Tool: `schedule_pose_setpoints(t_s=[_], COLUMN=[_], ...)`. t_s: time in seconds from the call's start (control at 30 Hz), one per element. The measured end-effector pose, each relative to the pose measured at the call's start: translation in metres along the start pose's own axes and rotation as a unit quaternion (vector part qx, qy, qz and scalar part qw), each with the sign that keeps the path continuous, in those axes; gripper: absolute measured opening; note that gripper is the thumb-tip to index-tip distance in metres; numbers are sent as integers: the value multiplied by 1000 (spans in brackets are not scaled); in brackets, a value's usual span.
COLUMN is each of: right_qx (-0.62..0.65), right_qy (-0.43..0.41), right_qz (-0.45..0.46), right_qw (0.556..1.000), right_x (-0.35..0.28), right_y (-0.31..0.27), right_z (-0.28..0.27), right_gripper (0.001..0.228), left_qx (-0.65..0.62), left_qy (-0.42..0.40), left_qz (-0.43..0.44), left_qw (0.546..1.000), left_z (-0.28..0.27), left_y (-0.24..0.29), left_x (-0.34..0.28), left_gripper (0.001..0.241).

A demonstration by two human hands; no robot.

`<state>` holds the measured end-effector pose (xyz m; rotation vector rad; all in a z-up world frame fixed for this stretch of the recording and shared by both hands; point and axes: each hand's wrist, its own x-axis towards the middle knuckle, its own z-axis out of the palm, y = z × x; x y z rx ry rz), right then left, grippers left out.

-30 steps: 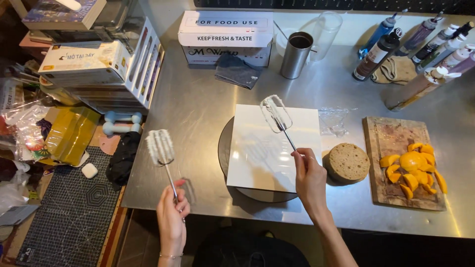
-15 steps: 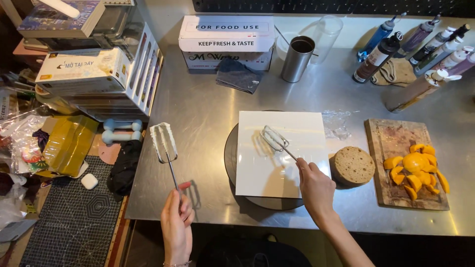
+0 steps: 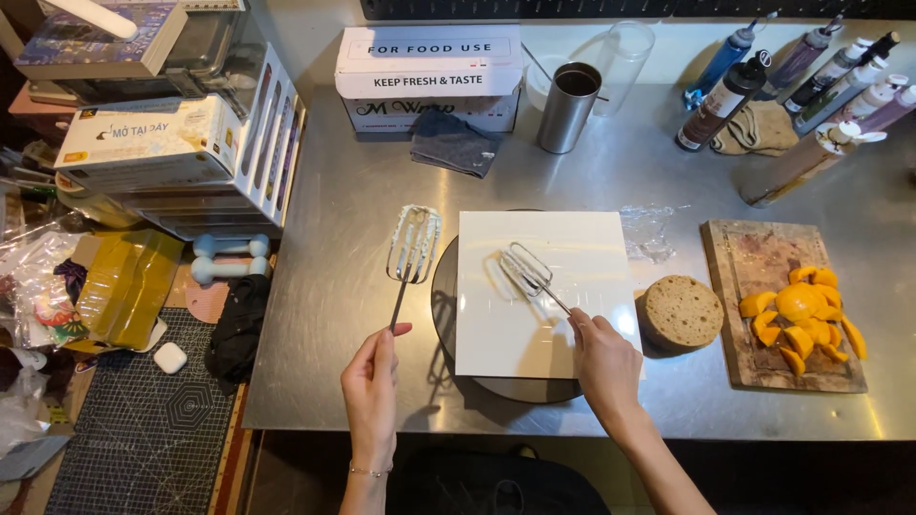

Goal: The recorder uses a hand mixer to whip a cream mixture and then prepares a cake stand and beaters for assembly.

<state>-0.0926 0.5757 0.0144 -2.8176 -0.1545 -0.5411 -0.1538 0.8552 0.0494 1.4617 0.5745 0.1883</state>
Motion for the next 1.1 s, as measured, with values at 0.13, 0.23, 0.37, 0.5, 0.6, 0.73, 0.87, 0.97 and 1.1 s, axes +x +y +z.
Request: schedule_pose_setpoints(t_s=[0.13,0.23,0.37,0.5,0.6,0.73,0.87,0.97,1.1], right_qx=[29,49,49,55,97,143,126,207,213], right_qy=[-9,-20,-13,-28,17,-9,-37,40,1], right_qz=[41,29,55,61,43,208,261,195,247], right_qw=[999,998,997,996,994,968,956,958,945], right_x=[6,6,3,-3,-2,9,10,4,6], right_y=[-11,5,-11,7,17,12,17,20,10], right_z=[-17,2,-14,-4,-17,-66,-69,-67,-69], right_gripper=[19,19,20,21,21,27,27,27,28], left_qx=[73,37,50,227,295,461,448,492,499], left_qy=[13,-23,-24,24,16,-113,-91,-161,-218], left_qz=[85,136,202,243,306,396,498,510,503], left_qw=[994,990,978,943,905,786,737,687,671], left_z=[10,24,40,54,62,65,63,60,55], left_y=[2,11,15,23,20,-53,-31,-31,-11], left_x=[10,18,27,30,38,78,69,73,77], left_gripper=[34,32,29,25,23,25,28,44,48])
